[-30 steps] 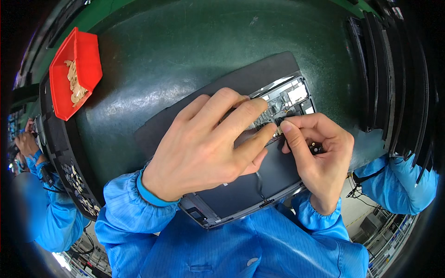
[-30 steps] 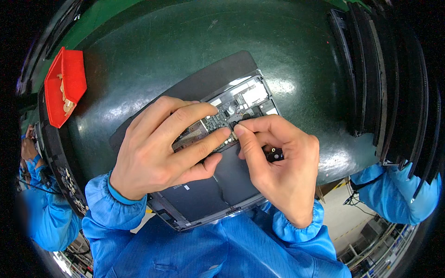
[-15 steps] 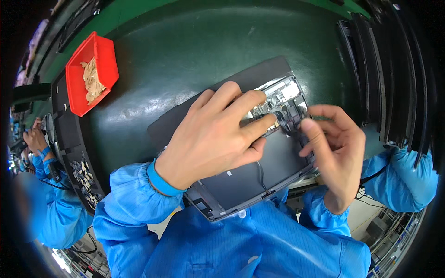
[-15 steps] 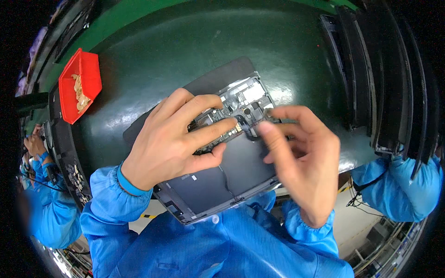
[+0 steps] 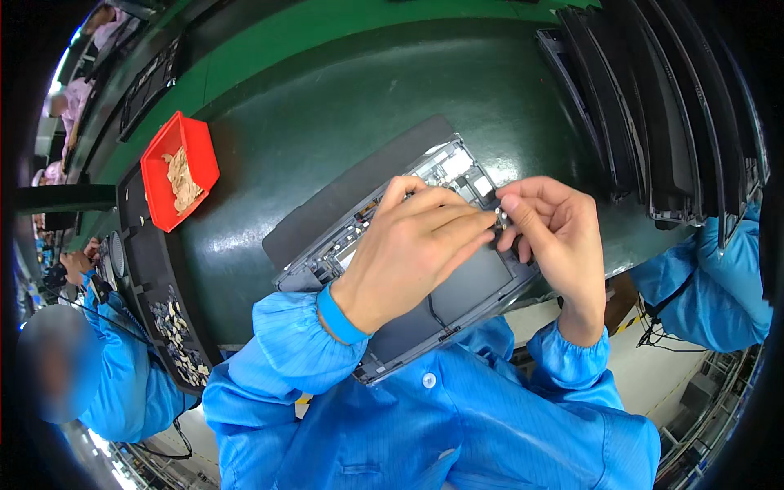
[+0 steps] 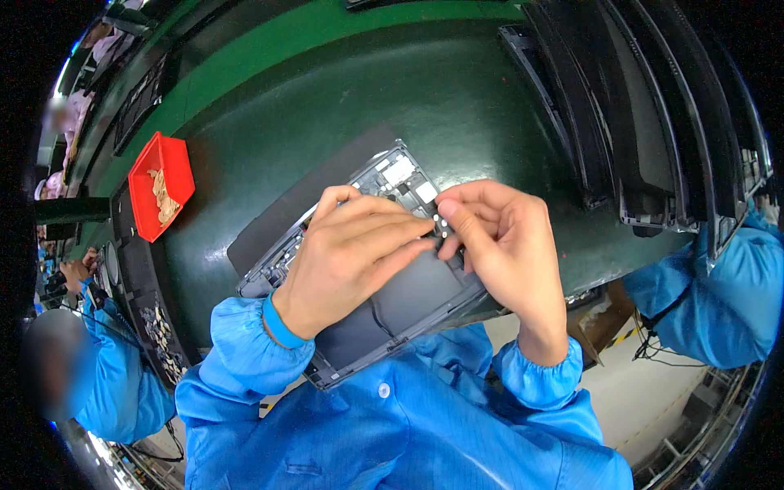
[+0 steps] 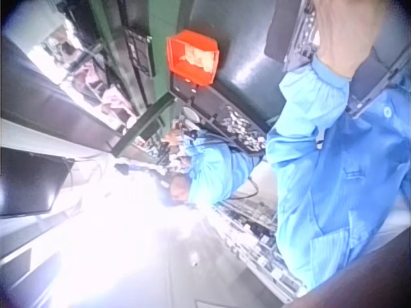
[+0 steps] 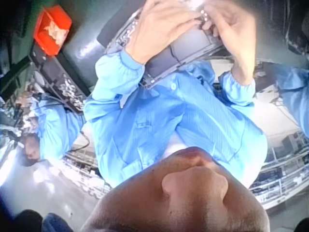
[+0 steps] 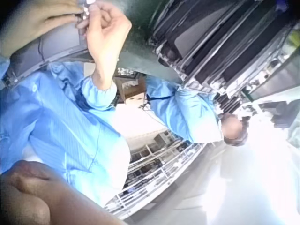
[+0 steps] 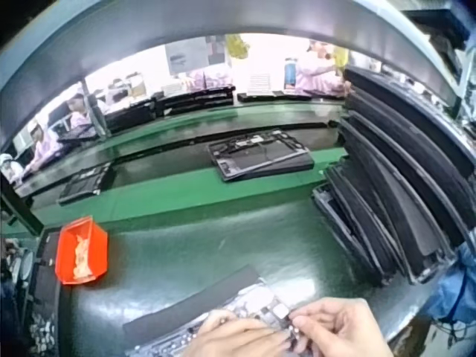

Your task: Assembling laptop components on a manufacturing line.

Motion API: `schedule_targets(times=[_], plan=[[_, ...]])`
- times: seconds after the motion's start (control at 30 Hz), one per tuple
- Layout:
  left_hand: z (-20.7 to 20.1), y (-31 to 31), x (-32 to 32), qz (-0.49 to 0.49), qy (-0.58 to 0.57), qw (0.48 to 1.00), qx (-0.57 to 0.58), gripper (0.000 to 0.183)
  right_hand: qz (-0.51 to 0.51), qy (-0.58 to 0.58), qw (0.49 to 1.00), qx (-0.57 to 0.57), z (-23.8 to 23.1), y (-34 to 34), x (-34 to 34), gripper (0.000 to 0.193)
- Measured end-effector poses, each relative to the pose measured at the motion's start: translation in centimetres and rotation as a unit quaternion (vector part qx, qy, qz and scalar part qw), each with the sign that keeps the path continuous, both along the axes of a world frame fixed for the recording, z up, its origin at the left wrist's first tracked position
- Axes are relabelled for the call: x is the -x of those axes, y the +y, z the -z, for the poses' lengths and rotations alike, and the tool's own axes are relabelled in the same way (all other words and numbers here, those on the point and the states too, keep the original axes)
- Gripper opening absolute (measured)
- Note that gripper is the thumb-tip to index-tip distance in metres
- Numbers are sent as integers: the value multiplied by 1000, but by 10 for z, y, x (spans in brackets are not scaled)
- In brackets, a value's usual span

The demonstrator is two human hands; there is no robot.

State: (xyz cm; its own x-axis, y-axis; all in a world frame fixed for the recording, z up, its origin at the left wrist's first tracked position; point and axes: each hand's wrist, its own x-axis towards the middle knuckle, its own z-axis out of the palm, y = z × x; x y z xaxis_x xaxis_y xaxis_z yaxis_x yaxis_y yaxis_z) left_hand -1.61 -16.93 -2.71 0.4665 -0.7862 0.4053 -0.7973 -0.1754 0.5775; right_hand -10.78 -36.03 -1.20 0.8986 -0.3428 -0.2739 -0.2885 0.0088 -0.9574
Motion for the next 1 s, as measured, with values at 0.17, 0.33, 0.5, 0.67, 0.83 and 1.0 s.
schedule_targets(times=[0.17, 0.33, 0.5, 0.67, 0.83, 1.0], plan=[[-3, -4, -3, 19, -35, 999, -2, 24, 81, -32, 996, 26, 4, -18, 4, 26], [-9, -8, 0, 29, -83, 995, -50, 27, 89, -19, 995, 30, 17, -22, 10, 27], [-9, -5, -1, 28, -92, 994, -52, 27, 86, -5, 996, 24, 27, -23, 13, 27], [-7, -9, 0, 25, -76, 995, -55, 27, 79, -5, 996, 36, 30, -22, 14, 28], [-7, -15, 0, 1, -59, 998, -36, 26, 74, -4, 996, 47, 31, -20, 14, 29], [-4, -15, 1, 6, -14, 999, -30, 25, 22, -1, 997, 78, 31, -16, 16, 27]])
